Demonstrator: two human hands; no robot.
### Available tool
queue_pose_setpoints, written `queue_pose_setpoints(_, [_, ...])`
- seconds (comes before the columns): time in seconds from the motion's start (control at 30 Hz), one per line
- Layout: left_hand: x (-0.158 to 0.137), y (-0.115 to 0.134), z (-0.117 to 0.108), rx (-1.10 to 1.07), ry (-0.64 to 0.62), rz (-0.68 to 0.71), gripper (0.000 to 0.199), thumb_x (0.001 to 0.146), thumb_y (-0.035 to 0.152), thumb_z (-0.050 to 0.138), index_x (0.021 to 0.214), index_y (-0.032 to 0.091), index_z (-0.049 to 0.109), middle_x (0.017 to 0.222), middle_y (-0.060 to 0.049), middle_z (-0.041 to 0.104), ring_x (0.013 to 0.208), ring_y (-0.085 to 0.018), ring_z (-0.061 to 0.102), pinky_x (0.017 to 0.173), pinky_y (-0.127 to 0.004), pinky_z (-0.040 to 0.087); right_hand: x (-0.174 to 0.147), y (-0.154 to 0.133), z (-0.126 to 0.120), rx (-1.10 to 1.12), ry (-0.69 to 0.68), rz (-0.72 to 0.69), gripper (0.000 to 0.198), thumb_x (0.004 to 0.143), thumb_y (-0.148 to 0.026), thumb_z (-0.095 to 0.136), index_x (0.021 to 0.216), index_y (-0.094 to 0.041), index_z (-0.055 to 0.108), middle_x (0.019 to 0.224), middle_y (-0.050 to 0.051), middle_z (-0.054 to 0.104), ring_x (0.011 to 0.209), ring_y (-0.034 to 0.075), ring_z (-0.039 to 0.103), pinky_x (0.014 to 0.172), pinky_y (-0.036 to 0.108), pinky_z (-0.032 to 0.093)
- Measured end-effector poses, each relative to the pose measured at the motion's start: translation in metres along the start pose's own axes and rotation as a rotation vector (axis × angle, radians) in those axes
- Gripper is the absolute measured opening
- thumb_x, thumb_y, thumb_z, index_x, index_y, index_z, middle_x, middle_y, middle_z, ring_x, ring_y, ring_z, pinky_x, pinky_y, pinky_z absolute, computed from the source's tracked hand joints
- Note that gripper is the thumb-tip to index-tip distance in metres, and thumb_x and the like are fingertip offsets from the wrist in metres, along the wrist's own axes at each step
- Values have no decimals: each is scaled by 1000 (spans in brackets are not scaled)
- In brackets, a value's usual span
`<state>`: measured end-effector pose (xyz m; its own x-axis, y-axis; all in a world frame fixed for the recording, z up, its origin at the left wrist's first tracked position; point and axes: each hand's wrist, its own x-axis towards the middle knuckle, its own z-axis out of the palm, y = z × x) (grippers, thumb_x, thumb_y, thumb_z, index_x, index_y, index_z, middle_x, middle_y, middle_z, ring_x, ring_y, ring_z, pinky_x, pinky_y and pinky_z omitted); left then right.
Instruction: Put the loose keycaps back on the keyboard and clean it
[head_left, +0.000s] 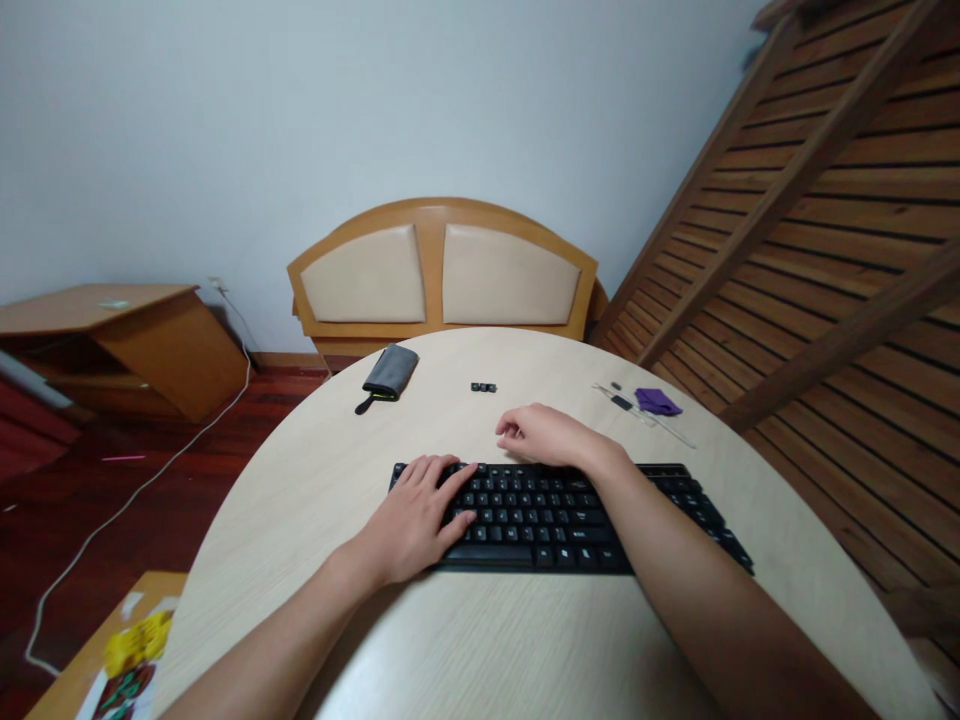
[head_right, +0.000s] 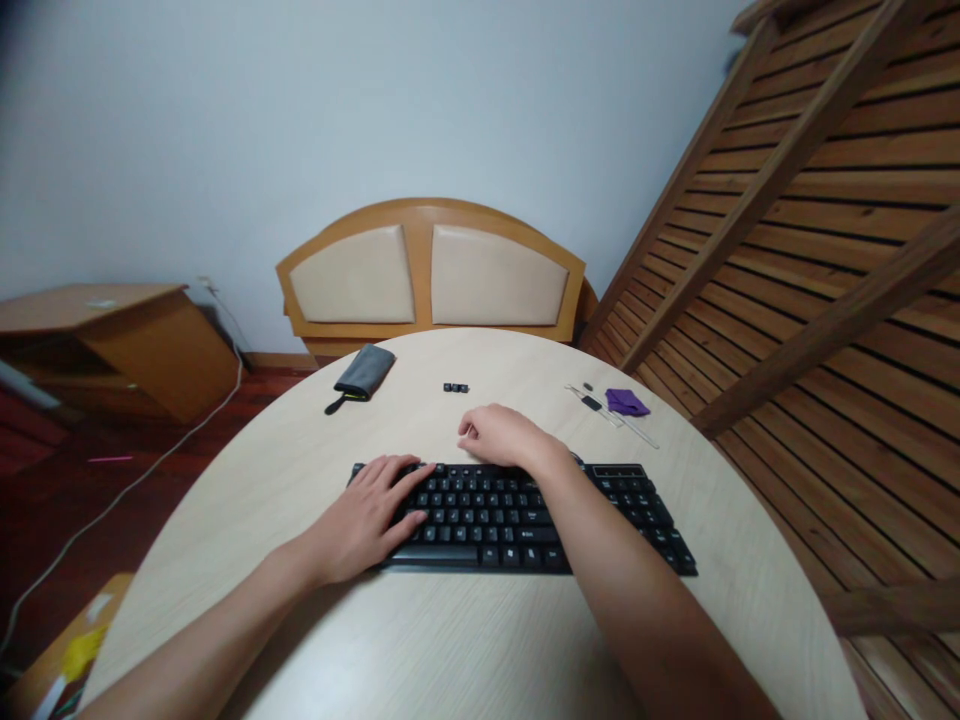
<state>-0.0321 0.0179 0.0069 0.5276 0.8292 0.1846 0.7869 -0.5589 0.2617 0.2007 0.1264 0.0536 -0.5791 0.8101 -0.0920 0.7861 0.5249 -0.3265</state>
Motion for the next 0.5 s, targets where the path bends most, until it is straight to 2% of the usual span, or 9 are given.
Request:
queue_pose_setpoints(0.23, [-5,-3,-7,12,-19,-35,44,96,31,48,138,20,49,132,-11,54,120,-28,50,110,-50,39,54,25,0,-179,134,252,45,90,-28,61,134,-15,59,120,17,71,111,29,66,91,36,48])
queue_pose_setpoints(0.4, [-4,1,-6,34,-17,-62,43,92,25,48,134,19,50,130,-10,55,120,-28,50,110,-49,38,79,25,6,-245,177,321,47,92,-33,61,136,-19,56,127,17,68,115,30,64,93,39,49])
queue_pose_setpoints(0.5, [-3,2,-7,31,-19,-62,43,91,24,47,133,20,50,130,-10,55,121,-28,51,109,-49,39,85,21,12,-268,179,334,39,95,-33,59,132,-21,60,124,15,68,115,29,64,95,41,49])
